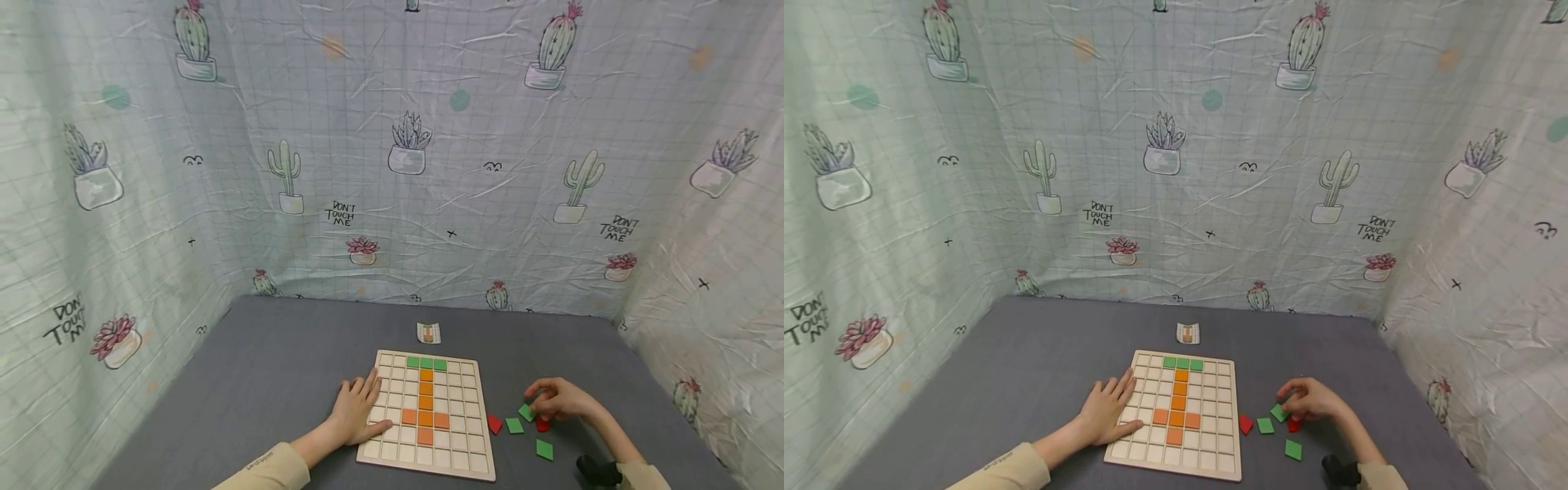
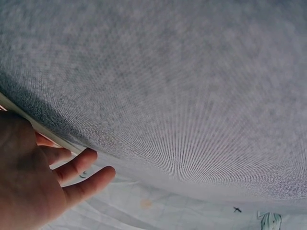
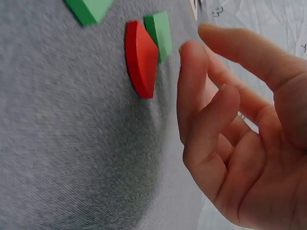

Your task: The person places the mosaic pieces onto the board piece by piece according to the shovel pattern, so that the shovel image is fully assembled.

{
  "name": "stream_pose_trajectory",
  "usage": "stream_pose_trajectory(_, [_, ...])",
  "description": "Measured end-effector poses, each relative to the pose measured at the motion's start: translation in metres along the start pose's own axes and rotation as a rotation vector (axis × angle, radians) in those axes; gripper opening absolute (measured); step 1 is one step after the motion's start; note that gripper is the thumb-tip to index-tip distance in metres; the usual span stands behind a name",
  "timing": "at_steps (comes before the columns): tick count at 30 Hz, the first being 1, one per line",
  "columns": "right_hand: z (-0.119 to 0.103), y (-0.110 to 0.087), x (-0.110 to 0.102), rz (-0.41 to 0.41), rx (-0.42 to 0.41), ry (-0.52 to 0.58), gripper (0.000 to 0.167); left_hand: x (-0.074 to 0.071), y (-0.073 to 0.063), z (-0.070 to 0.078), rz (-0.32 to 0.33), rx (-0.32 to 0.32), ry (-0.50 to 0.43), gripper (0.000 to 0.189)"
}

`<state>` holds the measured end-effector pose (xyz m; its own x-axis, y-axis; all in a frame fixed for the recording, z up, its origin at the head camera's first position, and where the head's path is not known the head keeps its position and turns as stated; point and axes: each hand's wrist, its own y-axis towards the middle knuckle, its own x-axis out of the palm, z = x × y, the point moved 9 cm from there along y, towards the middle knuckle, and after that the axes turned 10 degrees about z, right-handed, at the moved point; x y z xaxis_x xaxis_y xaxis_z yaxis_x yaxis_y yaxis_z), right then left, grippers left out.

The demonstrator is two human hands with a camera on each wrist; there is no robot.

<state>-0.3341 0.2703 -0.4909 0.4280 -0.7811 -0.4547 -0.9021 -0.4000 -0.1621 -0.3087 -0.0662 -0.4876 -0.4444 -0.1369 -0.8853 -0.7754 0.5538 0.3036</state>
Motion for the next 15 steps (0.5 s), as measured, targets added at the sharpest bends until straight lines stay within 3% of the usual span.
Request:
stream_pose_trajectory(7, [0.011, 0.004, 0.000, -0.048, 0.036, 0.003, 0.033, 0.001, 0.000, 0.000, 0.002, 0.000, -0.002, 0.083])
stream_pose_trajectory(15, [0.016, 0.007, 0.002, -0.085, 0.011, -0.006, 0.032, 0.001, 0.001, 0.000, 0.001, -0.001, -0.013, 0.083])
